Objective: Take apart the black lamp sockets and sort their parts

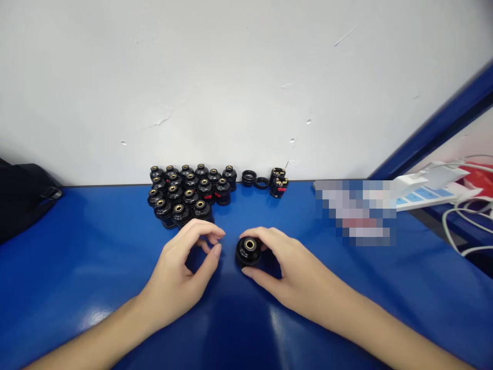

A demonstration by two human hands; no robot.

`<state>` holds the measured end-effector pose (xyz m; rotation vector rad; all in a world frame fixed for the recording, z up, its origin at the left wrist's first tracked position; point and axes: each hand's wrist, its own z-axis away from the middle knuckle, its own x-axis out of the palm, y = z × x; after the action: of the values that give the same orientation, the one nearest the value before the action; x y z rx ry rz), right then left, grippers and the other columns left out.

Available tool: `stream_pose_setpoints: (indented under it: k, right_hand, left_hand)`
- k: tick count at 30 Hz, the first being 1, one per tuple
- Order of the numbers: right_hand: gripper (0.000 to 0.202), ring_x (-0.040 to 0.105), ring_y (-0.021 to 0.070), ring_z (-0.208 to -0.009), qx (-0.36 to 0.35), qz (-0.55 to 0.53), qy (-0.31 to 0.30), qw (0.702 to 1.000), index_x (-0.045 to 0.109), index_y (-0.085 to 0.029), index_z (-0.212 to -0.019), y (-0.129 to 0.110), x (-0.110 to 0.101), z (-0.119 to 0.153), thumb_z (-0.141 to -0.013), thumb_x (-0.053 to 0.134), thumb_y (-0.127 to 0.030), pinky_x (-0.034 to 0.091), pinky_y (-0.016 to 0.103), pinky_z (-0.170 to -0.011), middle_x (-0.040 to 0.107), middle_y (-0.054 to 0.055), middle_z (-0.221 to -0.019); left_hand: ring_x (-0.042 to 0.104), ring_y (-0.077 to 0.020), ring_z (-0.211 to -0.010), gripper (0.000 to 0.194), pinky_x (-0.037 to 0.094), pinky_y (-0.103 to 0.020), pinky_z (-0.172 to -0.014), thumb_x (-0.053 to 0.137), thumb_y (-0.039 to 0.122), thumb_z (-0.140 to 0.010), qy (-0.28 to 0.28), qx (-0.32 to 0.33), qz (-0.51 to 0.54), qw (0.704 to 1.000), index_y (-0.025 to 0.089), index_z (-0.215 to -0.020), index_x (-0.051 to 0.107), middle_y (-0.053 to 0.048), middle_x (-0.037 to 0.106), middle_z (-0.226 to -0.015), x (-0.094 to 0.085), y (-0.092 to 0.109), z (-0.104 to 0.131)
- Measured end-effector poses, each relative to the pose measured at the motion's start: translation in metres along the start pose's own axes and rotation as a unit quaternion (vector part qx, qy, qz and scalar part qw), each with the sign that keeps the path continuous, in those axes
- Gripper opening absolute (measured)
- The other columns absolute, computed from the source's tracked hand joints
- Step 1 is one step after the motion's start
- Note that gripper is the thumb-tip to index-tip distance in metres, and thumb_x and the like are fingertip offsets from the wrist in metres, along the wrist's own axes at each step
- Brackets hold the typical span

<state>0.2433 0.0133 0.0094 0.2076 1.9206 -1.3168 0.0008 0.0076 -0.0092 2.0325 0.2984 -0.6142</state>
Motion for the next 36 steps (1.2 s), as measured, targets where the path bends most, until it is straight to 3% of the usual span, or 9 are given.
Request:
stream_pose_setpoints:
  k: [3,6,9,11,15,22,30,32,36]
  right_hand:
    - [0.02,0.07,0.0252,-0.108,0.014,-0.05,-0.019,0.998,0.066,-0.025,-0.117,0.005,0.006,-0.001,-0.098,0.073,-0.021,0.058,0.043,-0.098,0.074,0.005,-0.115]
    - [0.031,0.071,0.0248,-0.105,0.01,-0.085,-0.023,0.996,0.063,-0.026,-0.137,0.006,0.003,0.0,-0.108,0.06,-0.035,0.059,0.044,-0.1,0.074,0.006,-0.11]
    - [0.046,0.07,0.0204,-0.083,0.054,-0.17,-0.027,0.984,0.046,-0.027,-0.159,0.006,-0.001,0.004,-0.116,0.036,-0.042,0.064,0.037,-0.083,0.068,0.002,-0.09]
    - [0.044,0.067,0.0186,-0.075,0.088,-0.246,-0.015,0.965,0.046,-0.028,-0.155,0.006,0.0,0.007,-0.117,0.029,-0.044,0.065,0.032,-0.073,0.062,0.0,-0.086]
    - [0.036,0.06,0.0182,-0.073,0.081,-0.275,0.008,0.958,0.05,-0.028,-0.136,0.006,0.01,0.009,-0.116,0.026,-0.046,0.065,0.032,-0.072,0.055,-0.001,-0.085]
    - [0.033,0.05,0.0182,-0.063,0.061,-0.188,0.0,0.98,0.045,-0.025,-0.131,-0.003,0.016,0.008,-0.116,0.02,-0.041,0.05,0.032,-0.062,0.048,-0.004,-0.075]
    - [0.03,0.045,0.0163,-0.053,0.025,-0.114,-0.022,0.993,0.043,-0.025,-0.132,-0.005,0.018,0.009,-0.115,0.02,-0.031,0.034,0.032,-0.056,0.048,-0.007,-0.069]
    - [0.028,0.048,0.016,-0.058,-0.014,-0.084,-0.013,0.996,0.041,-0.025,-0.136,-0.003,0.016,0.01,-0.115,0.023,-0.029,0.038,0.033,-0.06,0.051,-0.005,-0.076]
    - [0.037,0.059,0.0197,-0.094,-0.07,-0.082,-0.053,0.993,0.034,-0.027,-0.146,0.003,0.0,0.011,-0.111,0.043,-0.031,0.052,0.037,-0.085,0.055,0.005,-0.113]
  left_hand:
    - [0.067,-0.0165,-0.1,0.025,0.06,-0.031,-0.086,0.057,0.013,-0.105,-0.024,-0.005,0.017,1.0,0.027,-0.125,0.062,-0.004,0.065,-0.114,0.0,-0.001,0.001]
    - [0.067,-0.0186,-0.105,0.036,0.061,-0.033,-0.089,0.058,0.015,-0.105,-0.037,-0.016,0.03,0.999,0.03,-0.138,0.055,-0.006,0.064,-0.119,0.001,-0.002,0.004]
    - [0.066,-0.0193,-0.107,0.065,0.06,-0.035,-0.091,0.066,0.018,-0.102,-0.056,-0.025,0.044,0.997,0.036,-0.157,0.036,-0.007,0.062,-0.129,0.002,-0.003,0.005]
    - [0.065,-0.0189,-0.103,0.076,0.059,-0.035,-0.09,0.075,0.024,-0.098,-0.094,-0.017,0.03,0.995,0.038,-0.159,0.033,-0.005,0.062,-0.129,0.003,-0.001,0.005]
    - [0.067,-0.0203,-0.101,0.055,0.055,-0.037,-0.091,0.08,0.036,-0.097,-0.178,0.019,-0.032,0.983,0.035,-0.142,0.049,-0.001,0.069,-0.12,0.005,0.01,0.004]
    - [0.067,-0.023,-0.089,0.03,0.051,-0.039,-0.082,0.062,0.034,-0.107,-0.181,0.073,-0.091,0.977,0.027,-0.133,0.048,-0.003,0.074,-0.114,0.01,0.019,0.006]
    - [0.054,-0.0207,-0.077,0.027,0.042,-0.036,-0.075,0.053,0.047,-0.108,-0.218,0.021,-0.048,0.975,0.021,-0.104,0.06,-0.002,0.065,-0.088,0.005,0.019,0.003]
    - [0.051,-0.0191,-0.074,0.03,0.04,-0.035,-0.073,0.051,0.047,-0.108,-0.214,0.002,-0.026,0.976,0.021,-0.096,0.059,0.0,0.061,-0.082,0.004,0.019,0.002]
    - [0.051,-0.0172,-0.074,0.028,0.04,-0.032,-0.071,0.051,0.044,-0.109,-0.207,-0.028,0.008,0.978,0.02,-0.1,0.061,0.001,0.06,-0.083,0.001,0.018,0.0]
